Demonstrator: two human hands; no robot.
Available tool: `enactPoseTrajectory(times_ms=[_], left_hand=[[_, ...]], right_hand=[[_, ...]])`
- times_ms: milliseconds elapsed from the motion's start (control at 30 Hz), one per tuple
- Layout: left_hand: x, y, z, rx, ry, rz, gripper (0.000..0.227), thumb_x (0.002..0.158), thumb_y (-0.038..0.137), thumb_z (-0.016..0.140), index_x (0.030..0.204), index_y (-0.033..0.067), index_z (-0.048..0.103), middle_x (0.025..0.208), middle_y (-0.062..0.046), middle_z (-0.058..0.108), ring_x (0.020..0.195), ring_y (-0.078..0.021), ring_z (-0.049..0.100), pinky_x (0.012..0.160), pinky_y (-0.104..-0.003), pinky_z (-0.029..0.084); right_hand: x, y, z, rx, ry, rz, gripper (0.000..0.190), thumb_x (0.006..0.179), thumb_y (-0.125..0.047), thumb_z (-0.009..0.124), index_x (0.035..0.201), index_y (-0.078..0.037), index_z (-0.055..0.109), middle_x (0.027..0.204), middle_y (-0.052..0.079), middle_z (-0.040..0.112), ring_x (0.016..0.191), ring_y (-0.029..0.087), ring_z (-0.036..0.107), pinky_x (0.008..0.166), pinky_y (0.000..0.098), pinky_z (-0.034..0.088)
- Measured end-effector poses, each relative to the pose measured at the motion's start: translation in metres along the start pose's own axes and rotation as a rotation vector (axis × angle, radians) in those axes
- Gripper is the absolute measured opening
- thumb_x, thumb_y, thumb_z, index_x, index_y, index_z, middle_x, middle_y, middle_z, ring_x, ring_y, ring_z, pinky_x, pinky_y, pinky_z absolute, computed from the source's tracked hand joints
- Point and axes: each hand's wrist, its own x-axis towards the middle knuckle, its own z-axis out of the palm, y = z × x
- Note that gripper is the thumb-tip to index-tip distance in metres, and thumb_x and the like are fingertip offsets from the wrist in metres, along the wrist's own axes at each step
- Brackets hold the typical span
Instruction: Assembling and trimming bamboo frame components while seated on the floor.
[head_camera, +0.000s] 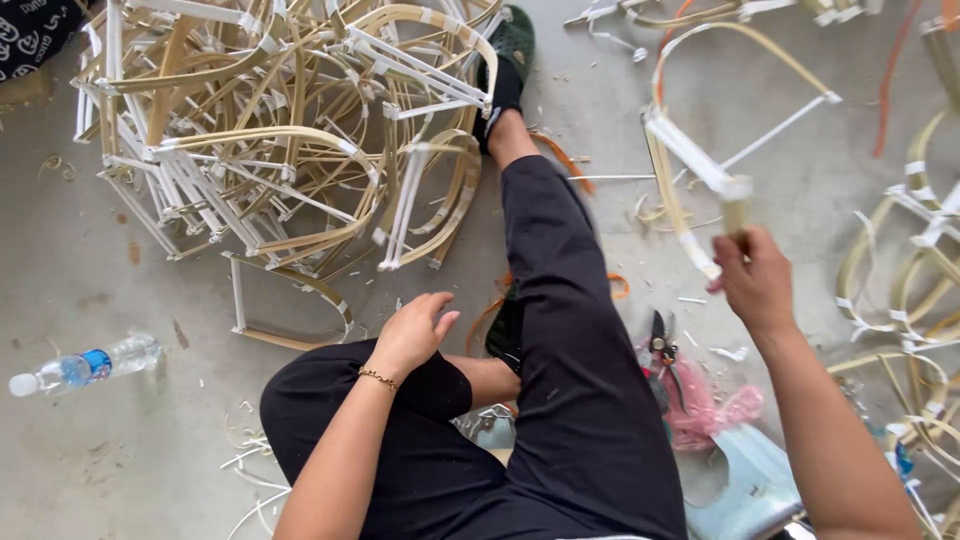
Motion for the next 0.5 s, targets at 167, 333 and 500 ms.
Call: enactPoseTrajectory(times_ms=[167, 333, 500], left_hand=[[-0.025, 0.082, -0.002, -0.516, 0.102, 0.303, 0.073, 0.091, 0.026, 0.075, 0.151, 0.0065, 0.038, 0.145, -0.020, 0.050, 0.128, -0.0352, 0.056, 0.101, -0.044, 0.048], [-0.054, 0.125, 0.021, -1.061, 0.150, 0.347, 0.054, 0.101, 0.015, 0.063, 0.150, 0.0003, 0.045, 0.127, -0.019, 0.066, 0.116, -0.0262, 0.068, 0.098, -0.038, 0.056], [-0.076, 0.111, 0.033, -1.286, 0.163, 0.289, 0.032, 0.108, 0.011, 0.054, 0.135, -0.0061, 0.060, 0.117, -0.015, 0.073, 0.101, -0.0210, 0.074, 0.087, -0.034, 0.064]], right_hand=[[-0.111, -0.083, -0.050, 0.673, -0.002, -0.153, 0.030, 0.116, -0.040, 0.048, 0.113, -0.010, 0.048, 0.088, 0.007, 0.057, 0.048, 0.008, 0.047, 0.062, 0.0317, 0.058], [-0.195, -0.143, -0.033, 0.928, -0.355, -0.567, 0.034, 0.110, -0.041, 0.056, 0.113, -0.007, 0.054, 0.088, 0.009, 0.058, 0.052, 0.010, 0.051, 0.065, 0.0314, 0.058], [-0.246, -0.174, -0.032, 0.573, -0.408, -0.731, 0.037, 0.105, -0.040, 0.063, 0.110, -0.004, 0.057, 0.085, 0.006, 0.062, 0.058, 0.010, 0.057, 0.067, 0.0280, 0.054]])
